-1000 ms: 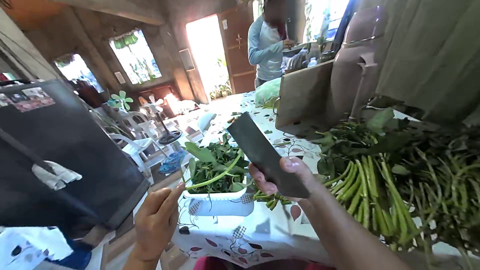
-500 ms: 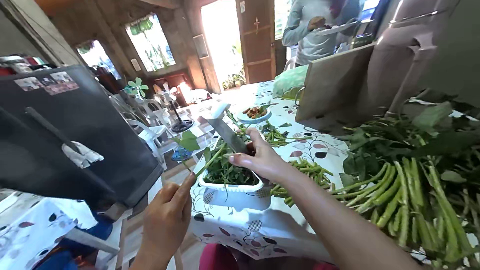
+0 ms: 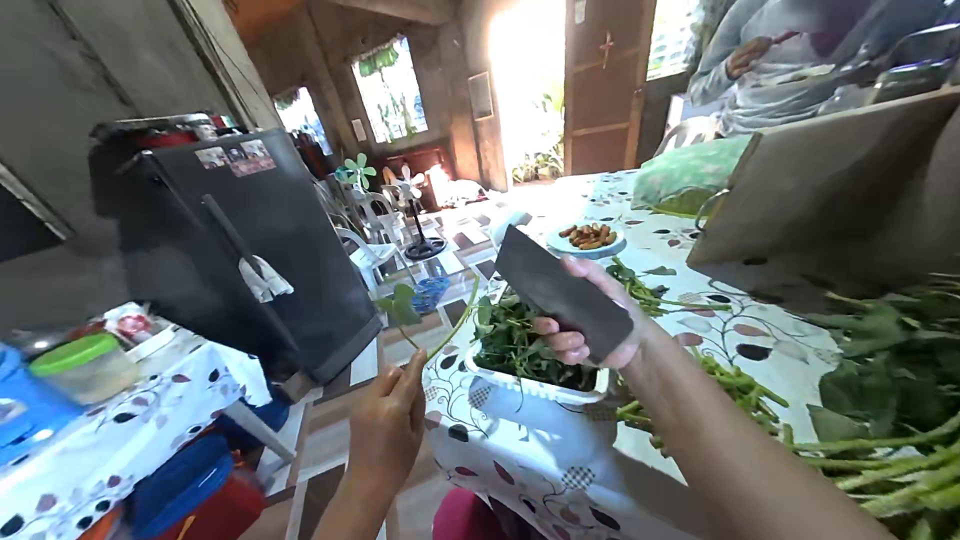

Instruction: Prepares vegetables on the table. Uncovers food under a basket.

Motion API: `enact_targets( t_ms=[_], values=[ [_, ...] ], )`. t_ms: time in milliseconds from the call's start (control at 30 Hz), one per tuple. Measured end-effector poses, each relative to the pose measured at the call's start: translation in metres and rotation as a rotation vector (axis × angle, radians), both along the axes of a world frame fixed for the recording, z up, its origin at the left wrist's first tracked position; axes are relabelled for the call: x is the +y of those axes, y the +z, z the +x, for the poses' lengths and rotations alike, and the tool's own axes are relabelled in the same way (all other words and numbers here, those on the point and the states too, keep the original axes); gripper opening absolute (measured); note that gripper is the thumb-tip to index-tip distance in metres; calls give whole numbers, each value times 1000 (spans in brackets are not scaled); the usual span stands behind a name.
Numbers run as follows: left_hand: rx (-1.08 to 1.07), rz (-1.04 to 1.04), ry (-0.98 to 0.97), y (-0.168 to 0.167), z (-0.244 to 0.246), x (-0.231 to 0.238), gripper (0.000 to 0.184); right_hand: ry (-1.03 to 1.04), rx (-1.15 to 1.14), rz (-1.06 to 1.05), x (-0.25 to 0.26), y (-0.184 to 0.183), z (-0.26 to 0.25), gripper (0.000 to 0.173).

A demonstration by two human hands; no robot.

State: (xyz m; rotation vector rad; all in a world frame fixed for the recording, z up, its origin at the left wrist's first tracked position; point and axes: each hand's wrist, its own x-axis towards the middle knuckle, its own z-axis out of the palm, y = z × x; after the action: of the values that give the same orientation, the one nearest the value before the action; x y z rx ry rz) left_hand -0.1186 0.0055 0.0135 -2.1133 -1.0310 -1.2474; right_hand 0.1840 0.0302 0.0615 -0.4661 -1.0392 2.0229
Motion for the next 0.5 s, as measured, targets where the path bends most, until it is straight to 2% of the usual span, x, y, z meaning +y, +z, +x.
enact_targets(
  t_ms=[100,233,333,400,500],
  values=[
    [21,16,-35,-3,9,7,33,3,-92,94,-8,6,11,59],
    [45,13,-31,-5,19,11,34,-222,-634,25,-4,29,4,51],
    [55,15,15,-8,20,14,35,-275,-889,165,-4,50,6,48],
    [58,27,41,-9,17,14,35,-272,-953,317,-7,57,6,47],
    [55,70,32,-5,13,8,34,-167,-793,410,-4,48,6,43]
  ],
)
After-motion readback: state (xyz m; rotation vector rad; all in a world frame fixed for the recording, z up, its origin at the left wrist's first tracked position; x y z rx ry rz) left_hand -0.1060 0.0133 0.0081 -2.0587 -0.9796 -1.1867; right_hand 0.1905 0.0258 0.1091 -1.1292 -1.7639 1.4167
